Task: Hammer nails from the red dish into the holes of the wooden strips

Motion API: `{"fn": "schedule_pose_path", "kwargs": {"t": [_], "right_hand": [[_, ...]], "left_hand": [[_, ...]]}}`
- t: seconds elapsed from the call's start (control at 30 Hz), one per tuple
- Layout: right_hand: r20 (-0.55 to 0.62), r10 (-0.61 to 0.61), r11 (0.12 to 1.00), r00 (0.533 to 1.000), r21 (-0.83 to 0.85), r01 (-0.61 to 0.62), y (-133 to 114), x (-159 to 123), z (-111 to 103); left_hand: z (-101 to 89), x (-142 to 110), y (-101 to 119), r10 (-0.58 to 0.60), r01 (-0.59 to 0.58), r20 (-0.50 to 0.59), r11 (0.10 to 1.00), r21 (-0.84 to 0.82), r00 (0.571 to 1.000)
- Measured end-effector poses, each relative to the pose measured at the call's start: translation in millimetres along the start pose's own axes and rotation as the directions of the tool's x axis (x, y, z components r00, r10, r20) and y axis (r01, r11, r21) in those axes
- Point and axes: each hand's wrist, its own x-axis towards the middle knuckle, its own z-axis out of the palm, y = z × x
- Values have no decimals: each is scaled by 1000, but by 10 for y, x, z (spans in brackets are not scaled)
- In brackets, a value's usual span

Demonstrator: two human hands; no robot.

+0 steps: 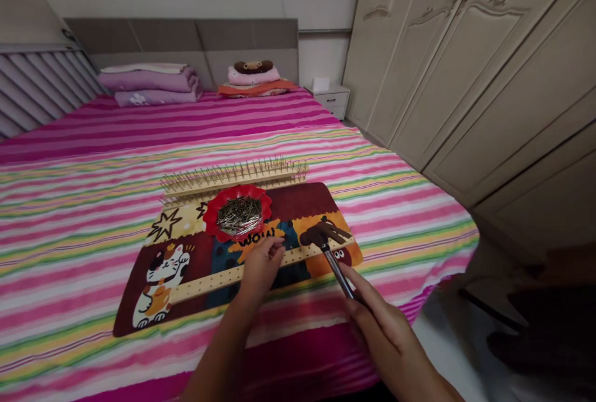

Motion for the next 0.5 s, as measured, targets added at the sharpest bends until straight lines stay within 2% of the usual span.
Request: {"fn": "schedule_pose_path", "kwargs": {"t": [0.1,0.13,0.2,0.3,0.37,0.5], "right_hand": [[-55,94,995,994,45,-92,95,-77,-61],[-60,130,990,990,61,-126,126,-96,-73],[-46,185,980,982,88,-180,179,-117,-83],[-42,231,967,972,117,-225,220,-115,-76],[-52,238,963,970,142,-229,220,-104,-72],[-29,227,966,974,131,-221,201,-90,-88]], "left_hand": [[-309,200,-47,-26,55,-137,976,210,990],[-407,288,-71,-50,95,-149,946,311,988],[-560,475,-122,-152,162,-61,843,512,986],[-650,714,-169,-320,179,96,726,664,943],[-646,811,-170,-363,178,139,714,677,921],[-637,854,-141,-355,151,191,740,655,915]]}}
